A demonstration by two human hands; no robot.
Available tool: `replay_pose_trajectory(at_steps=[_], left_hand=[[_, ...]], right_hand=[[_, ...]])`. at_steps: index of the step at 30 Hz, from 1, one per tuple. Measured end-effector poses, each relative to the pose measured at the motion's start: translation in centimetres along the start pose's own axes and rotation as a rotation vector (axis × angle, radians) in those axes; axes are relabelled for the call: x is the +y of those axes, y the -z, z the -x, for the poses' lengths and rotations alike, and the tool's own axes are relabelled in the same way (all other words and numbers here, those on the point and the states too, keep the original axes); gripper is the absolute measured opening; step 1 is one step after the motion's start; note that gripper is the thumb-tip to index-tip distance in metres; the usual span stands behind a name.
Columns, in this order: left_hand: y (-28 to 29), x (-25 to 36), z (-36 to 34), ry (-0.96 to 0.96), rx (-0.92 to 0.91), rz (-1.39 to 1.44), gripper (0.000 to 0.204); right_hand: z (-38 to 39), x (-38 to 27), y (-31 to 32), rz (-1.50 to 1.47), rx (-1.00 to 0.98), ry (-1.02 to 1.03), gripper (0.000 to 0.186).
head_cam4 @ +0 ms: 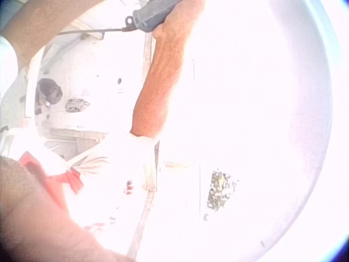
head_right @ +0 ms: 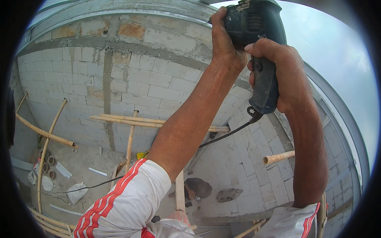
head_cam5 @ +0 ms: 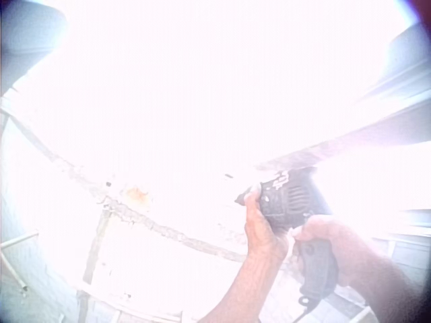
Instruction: The person places screws onto a power drill bit, positions metal brackets against the steel roof framing, and drives the screws into the frame using the drill.
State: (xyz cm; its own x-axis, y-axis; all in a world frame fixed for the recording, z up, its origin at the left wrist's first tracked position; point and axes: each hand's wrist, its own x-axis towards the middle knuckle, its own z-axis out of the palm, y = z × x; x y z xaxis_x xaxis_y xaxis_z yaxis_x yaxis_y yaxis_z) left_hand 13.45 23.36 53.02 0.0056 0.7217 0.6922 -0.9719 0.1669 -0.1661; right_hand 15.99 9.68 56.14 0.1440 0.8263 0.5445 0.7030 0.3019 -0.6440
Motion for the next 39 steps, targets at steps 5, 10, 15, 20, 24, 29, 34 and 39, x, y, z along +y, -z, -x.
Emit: replay_pose_trajectory(at_steps=[5,10,15,20,24,29,34,39], left_hand=[[0.12,0.02,-0.04,0.013,-0.005,0.025,0.063],[0.12,-0.11,-0.07,0.016,0.011,0.037,0.061],[0.07,-0.10,0.02,0.015,0.022,0.046,0.060],[0.08,-0.32,-0.08,0.013,0.021,0.019,0.060],[0.31,-0.52,0.08,0.010,0.016,-0.001,0.061],[0.46,-0.46,0.19,-0.012,-0.020,0.021,0.063],[0.18,-0.26,0.32,-0.005,-0.005,0.027,0.062],[0.10,-0.35,0.29,-0.003,-0.008,0.042,0.061]], right_hand=[[-0.07,-0.03,-0.04,0.003,-0.014,0.006,0.039],[0.15,-0.04,-0.08,0.029,0.004,0.005,0.039],[0.16,-0.03,-0.10,0.013,-0.004,0.000,0.038],[0.23,0.08,-0.09,0.026,0.011,0.009,0.038],[0.18,0.28,0.16,0.032,0.014,0.010,0.037],[0.04,0.22,-0.01,0.034,0.016,0.018,0.036],[0.19,0.15,0.06,0.060,-0.008,0.013,0.038],[0.16,0.14,0.08,0.048,-0.002,0.016,0.039]])
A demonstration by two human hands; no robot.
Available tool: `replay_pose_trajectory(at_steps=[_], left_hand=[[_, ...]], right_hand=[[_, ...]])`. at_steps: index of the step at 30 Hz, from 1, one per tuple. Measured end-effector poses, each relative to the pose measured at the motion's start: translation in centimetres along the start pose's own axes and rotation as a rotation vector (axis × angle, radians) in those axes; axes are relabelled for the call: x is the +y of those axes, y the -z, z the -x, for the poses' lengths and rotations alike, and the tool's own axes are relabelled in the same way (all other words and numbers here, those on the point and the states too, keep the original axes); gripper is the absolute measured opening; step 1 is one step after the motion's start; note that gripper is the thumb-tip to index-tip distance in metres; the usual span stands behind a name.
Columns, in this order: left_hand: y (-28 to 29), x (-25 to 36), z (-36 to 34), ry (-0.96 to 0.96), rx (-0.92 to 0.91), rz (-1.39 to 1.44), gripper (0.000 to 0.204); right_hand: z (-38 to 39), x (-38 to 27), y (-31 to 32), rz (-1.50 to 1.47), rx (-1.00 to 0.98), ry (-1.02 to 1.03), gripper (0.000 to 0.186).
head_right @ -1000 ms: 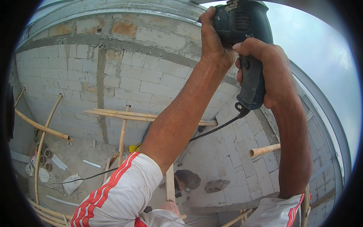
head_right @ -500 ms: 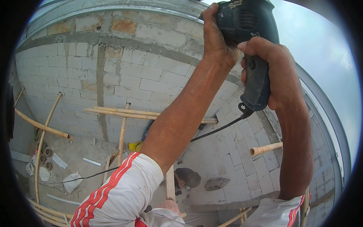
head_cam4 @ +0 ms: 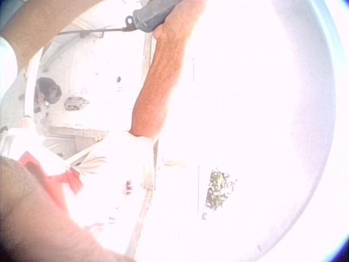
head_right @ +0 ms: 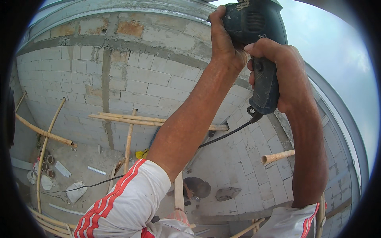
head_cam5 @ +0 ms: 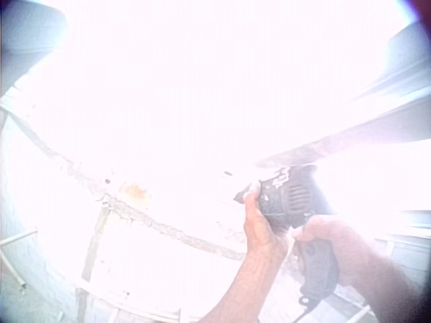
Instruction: The person places screws onto a power drill bit, positions metal brackets against the steel roof framing, and drives the screws into the frame using the drill.
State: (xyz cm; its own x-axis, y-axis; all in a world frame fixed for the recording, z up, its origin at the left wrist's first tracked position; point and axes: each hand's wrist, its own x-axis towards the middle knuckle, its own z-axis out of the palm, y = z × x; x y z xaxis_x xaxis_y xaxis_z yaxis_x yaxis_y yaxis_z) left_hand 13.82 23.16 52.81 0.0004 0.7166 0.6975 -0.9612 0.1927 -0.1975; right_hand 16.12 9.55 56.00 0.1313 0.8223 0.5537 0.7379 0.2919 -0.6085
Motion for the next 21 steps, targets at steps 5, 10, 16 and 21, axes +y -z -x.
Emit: replay_pose_trajectory(at_steps=[5,10,16,21], left_hand=[[0.10,0.04,-0.02,0.003,0.004,-0.039,0.060],[0.45,-0.22,-0.01,-0.018,-0.009,-0.040,0.064],[0.31,0.04,0.04,-0.010,-0.014,-0.030,0.065],[0.34,-0.18,0.05,-0.019,-0.003,-0.020,0.065]], right_hand=[[0.06,0.14,0.05,0.004,0.002,0.004,0.039],[-0.03,0.37,0.15,0.010,-0.003,0.004,0.039],[0.00,0.19,0.02,0.008,-0.010,0.021,0.038],[0.19,0.09,0.04,0.017,-0.001,0.013,0.039]])
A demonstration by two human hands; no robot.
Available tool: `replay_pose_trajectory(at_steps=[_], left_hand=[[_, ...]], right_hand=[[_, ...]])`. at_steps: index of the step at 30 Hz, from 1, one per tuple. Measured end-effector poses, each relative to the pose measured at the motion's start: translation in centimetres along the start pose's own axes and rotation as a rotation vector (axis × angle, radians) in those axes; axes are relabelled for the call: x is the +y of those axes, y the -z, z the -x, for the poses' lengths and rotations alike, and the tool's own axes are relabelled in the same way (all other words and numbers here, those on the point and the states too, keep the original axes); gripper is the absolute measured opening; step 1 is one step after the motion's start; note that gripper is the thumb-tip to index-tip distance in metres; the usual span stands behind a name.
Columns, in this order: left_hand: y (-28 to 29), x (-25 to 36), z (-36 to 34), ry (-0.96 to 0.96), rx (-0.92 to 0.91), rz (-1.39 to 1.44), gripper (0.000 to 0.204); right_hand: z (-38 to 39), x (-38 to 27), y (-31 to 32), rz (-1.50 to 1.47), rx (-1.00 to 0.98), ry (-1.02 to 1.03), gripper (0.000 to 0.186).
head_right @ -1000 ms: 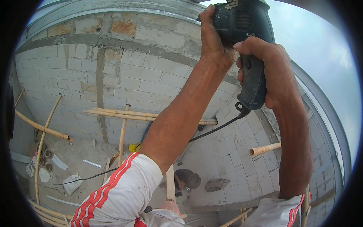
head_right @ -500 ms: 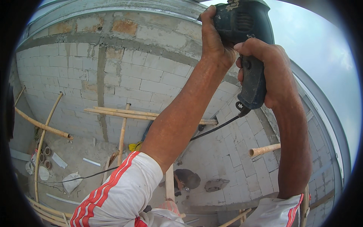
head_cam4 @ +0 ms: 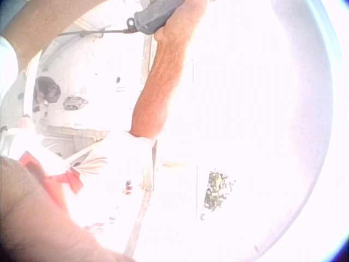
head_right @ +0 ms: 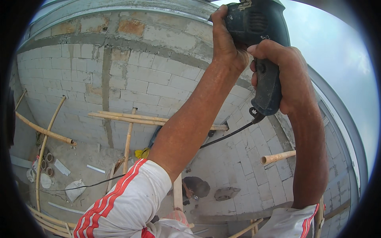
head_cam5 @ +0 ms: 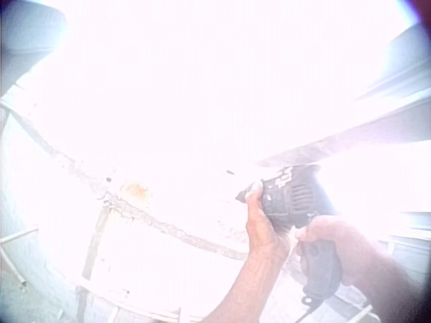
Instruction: The person places screws onto a power drill bit, positions metal brackets against the steel roof framing, and drives the screws into the frame using the drill.
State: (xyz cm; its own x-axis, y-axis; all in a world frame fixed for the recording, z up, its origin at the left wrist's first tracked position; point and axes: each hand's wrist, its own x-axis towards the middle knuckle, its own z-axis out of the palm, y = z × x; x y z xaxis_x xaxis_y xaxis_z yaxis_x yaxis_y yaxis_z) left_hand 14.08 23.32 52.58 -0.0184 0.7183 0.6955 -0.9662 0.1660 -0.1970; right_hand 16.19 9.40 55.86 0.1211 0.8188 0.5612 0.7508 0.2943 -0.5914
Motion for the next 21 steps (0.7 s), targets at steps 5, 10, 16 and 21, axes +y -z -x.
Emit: replay_pose_trajectory(at_steps=[5,10,16,21], left_hand=[[0.03,-0.13,-0.04,-0.003,-0.017,-0.027,0.066],[-0.06,-0.05,-0.11,-0.003,0.003,-0.020,0.067],[0.10,-0.17,-0.22,-0.018,0.012,-0.017,0.067],[0.05,-0.04,-0.22,-0.012,0.002,-0.017,0.066]], right_hand=[[-0.20,0.29,0.42,-0.028,-0.004,-0.013,0.040],[-0.23,0.28,0.19,-0.018,-0.001,-0.001,0.041],[-0.41,0.34,0.28,0.009,-0.022,0.013,0.041],[-0.32,0.36,0.26,0.007,-0.015,0.007,0.041]])
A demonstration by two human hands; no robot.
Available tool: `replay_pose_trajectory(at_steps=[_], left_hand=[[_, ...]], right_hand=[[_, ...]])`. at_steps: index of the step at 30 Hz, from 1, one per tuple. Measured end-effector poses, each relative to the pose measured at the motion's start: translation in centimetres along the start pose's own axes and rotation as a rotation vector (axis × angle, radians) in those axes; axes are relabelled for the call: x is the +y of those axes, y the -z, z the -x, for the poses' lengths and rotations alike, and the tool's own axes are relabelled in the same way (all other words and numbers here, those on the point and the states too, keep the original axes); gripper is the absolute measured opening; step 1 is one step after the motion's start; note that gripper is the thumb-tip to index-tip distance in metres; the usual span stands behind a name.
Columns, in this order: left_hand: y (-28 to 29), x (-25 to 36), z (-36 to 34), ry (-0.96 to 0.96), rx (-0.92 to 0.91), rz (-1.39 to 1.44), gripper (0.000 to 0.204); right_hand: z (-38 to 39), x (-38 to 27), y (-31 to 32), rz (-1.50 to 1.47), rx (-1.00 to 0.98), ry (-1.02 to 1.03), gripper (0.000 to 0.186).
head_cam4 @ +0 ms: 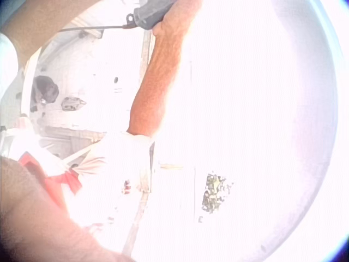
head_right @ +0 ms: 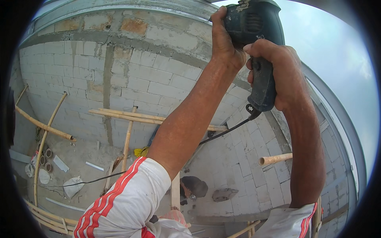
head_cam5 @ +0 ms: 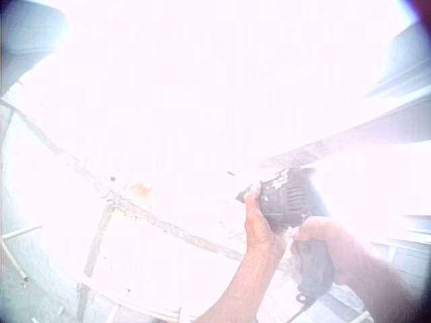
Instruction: The person places screws onto a power drill bit, positions metal brackets against the steel roof framing, and drives the screws into the frame using the drill.
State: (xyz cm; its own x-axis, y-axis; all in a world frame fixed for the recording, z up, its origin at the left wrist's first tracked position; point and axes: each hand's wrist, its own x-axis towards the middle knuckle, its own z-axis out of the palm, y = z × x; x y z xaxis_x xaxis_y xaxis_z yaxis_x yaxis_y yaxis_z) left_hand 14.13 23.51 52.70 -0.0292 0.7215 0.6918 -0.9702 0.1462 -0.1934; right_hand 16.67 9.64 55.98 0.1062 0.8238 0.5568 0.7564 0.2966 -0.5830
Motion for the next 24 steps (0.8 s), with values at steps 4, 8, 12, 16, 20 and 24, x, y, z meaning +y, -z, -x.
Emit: replay_pose_trajectory(at_steps=[4,8,12,16,20,24], left_hand=[[0.23,-0.20,0.24,-0.017,-0.009,-0.054,0.066],[0.14,-0.32,0.23,-0.013,-0.031,-0.063,0.067],[0.28,-0.43,0.22,-0.033,-0.017,-0.042,0.068],[0.33,-0.48,0.23,-0.020,-0.029,-0.064,0.067],[0.48,-0.56,-0.17,-0.007,-0.037,-0.059,0.066],[0.57,-0.24,-0.29,-0.003,-0.044,-0.023,0.064]], right_hand=[[0.10,0.10,0.07,-0.005,-0.005,-0.004,0.039],[0.14,0.11,0.37,-0.020,0.000,0.002,0.039],[0.40,-0.07,0.13,-0.014,-0.010,0.000,0.040],[0.59,-0.05,0.26,-0.043,-0.001,-0.008,0.040],[0.55,0.19,0.23,-0.067,-0.010,-0.001,0.039],[0.26,-0.02,-0.10,-0.070,-0.028,-0.010,0.039]])
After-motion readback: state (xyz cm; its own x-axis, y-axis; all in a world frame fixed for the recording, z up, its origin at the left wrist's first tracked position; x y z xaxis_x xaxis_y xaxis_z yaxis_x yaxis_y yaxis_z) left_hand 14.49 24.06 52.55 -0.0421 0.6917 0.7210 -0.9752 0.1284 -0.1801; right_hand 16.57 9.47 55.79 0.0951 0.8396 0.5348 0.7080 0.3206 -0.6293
